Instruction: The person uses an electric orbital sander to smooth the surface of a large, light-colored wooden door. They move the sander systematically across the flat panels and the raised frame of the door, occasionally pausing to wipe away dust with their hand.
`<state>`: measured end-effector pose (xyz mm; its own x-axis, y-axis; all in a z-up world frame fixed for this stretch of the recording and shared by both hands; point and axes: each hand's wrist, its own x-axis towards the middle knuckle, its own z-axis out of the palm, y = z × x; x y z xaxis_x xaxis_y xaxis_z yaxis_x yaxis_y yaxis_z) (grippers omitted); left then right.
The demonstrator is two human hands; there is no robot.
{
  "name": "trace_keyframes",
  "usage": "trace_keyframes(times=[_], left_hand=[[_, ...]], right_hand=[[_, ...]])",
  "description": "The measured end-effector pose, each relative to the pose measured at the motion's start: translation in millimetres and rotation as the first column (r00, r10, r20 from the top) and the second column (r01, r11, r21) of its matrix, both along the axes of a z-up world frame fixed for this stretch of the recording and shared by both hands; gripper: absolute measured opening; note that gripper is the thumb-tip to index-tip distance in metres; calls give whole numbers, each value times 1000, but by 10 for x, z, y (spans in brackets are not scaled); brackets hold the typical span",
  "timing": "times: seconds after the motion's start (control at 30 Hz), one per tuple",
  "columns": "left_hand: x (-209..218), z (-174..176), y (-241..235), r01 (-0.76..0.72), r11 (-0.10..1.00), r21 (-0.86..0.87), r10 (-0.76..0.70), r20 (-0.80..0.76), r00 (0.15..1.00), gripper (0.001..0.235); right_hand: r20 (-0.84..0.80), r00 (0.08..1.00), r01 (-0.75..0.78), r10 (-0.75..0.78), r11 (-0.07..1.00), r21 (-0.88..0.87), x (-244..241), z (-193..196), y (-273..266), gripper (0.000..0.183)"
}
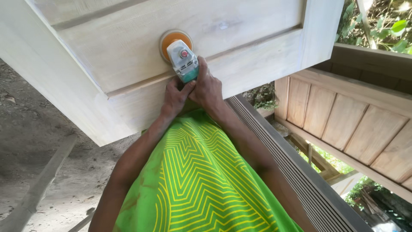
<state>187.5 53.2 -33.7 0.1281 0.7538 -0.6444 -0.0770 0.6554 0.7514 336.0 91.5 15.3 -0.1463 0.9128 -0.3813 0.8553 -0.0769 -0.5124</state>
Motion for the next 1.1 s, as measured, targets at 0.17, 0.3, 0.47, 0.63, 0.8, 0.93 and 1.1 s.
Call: trace_keyframes(times=[0.17,0.3,0.47,0.63,0.8,0.93,1.1], left_hand=[[346,37,227,73,997,19,-73,-7,997,54],[751,59,305,130,990,-59,-129,25,991,58],[1150,155,532,99,994,-54,-94,95,991,63],[1409,232,630,159,985,-65,-157,28,987,64],[1651,219,729,106,994,-41,-100,123,987,68],[1793,216,784,105,993,-53,-96,151,984,69],[1954,251,896,149,988,-33,-145,115,983,70]], right_hand=[[8,998,60,-60,998,4,260,78,114,87],[95,988,128,-119,986,-102,623,133,219,83],[63,995,73,-74,997,22,993,209,395,84],[84,994,70,-67,997,-29,1322,208,492,87],[71,995,65,-65,998,1,1515,215,603,86],[67,994,86,-84,996,-20,1666,246,664,85],[74,994,78,-80,997,29,1837,266,719,84]])
